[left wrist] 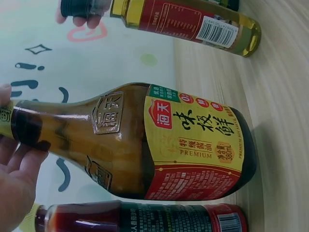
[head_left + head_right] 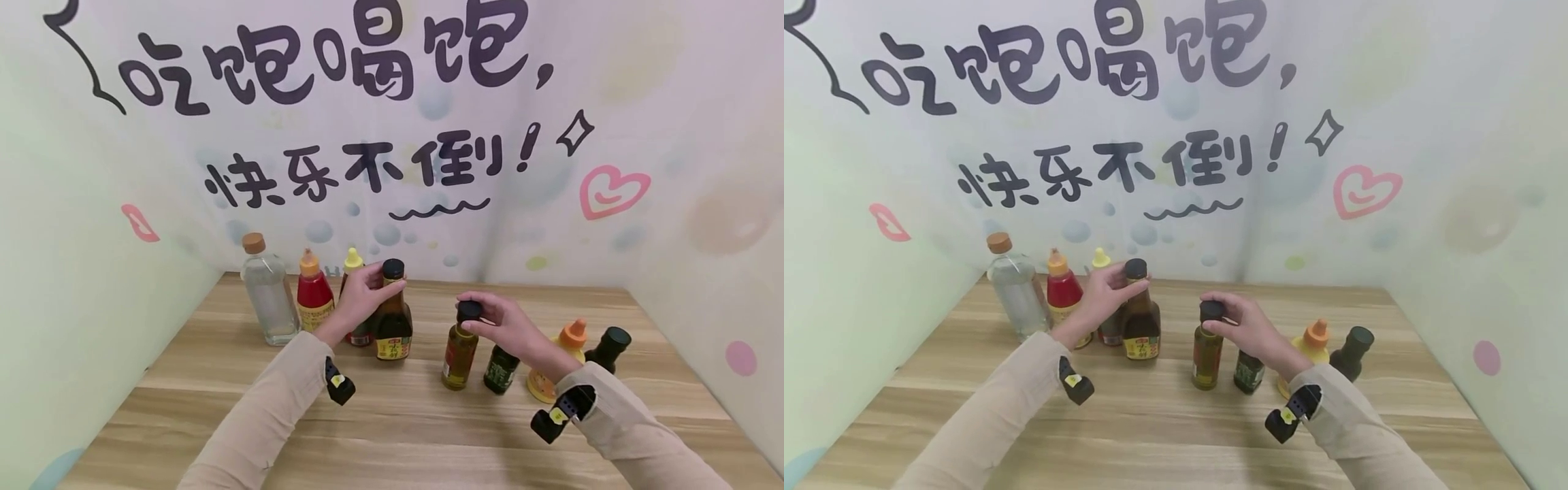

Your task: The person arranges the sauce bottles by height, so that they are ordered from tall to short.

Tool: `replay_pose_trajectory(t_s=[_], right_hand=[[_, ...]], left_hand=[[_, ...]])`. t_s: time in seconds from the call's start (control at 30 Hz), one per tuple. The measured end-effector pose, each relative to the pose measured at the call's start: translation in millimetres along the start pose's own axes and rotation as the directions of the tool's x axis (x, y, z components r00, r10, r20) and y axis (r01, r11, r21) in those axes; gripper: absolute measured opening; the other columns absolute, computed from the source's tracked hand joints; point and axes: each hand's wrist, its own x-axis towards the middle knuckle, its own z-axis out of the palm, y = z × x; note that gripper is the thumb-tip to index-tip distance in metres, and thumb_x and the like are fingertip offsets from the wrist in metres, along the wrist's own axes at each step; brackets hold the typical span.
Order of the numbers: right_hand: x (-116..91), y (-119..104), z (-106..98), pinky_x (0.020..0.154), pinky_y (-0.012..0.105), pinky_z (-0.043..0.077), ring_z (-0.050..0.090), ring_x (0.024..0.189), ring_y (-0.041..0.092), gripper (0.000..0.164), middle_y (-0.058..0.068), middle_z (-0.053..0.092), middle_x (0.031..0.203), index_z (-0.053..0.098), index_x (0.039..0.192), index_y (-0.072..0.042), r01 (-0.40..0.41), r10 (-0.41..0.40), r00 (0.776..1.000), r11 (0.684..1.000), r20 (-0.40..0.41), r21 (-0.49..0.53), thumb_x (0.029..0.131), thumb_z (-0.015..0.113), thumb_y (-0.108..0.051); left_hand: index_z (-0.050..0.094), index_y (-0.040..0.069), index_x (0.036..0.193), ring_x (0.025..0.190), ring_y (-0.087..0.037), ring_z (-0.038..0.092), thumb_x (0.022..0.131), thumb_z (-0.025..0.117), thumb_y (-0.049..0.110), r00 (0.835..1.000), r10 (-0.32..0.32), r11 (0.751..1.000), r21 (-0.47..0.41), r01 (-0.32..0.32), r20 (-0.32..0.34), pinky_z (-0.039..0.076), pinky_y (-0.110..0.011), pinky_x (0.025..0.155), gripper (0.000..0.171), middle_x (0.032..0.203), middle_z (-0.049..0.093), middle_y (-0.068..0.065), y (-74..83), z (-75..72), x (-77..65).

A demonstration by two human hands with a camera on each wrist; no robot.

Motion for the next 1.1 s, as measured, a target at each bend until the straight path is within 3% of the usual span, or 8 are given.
replay_pose_trajectory(t_s=[0.37, 0.6, 1.1], right_hand=[[1.7, -1.5, 0.5, 0.078, 0.029, 0.048, 0.052, 0.105, 0.029, 0.042, 0.018, 0.05, 0.12, 0.049, 0.122, -0.008, -0.003, 0.003, 1.0, 1.0, 0.009, -0.001, 0.082, 0.062, -0.014], [1.8, -1.1, 0.6, 0.079, 0.03, 0.048, 0.052, 0.106, 0.029, 0.043, 0.018, 0.05, 0.12, 0.048, 0.123, -0.009, -0.003, 0.004, 1.0, 1.0, 0.012, -0.024, 0.083, 0.062, -0.017], [0.9, -0.7, 0.0, 0.078, 0.028, 0.047, 0.051, 0.107, 0.029, 0.041, 0.02, 0.049, 0.121, 0.049, 0.122, -0.008, 0.012, -0.012, 1.0, 1.0, 0.016, -0.014, 0.083, 0.061, -0.015]], left_hand=[[0.058, -0.002, 0.112, 0.093, -0.024, 0.06, 0.081, 0.065, 0.011, 1.0, -0.005, 1.0, -0.028, 0.005, 0.006, 0.047, -0.033, 0.081, 0.035, 0.104, 0.062, -0.017, -40.1, 7.4, 23.0], [0.059, 0.0, 0.111, 0.091, -0.02, 0.061, 0.08, 0.065, 0.01, 1.0, -0.027, 0.999, -0.03, 0.026, -0.016, 0.048, -0.031, 0.08, 0.033, 0.101, 0.064, -0.014, -45.9, 11.7, 26.2], [0.058, 0.001, 0.111, 0.093, -0.02, 0.059, 0.083, 0.062, 0.012, 0.999, -0.036, 0.999, -0.001, 0.036, 0.014, 0.048, -0.031, 0.079, 0.031, 0.103, 0.063, -0.013, -52.5, 16.9, 35.7]])
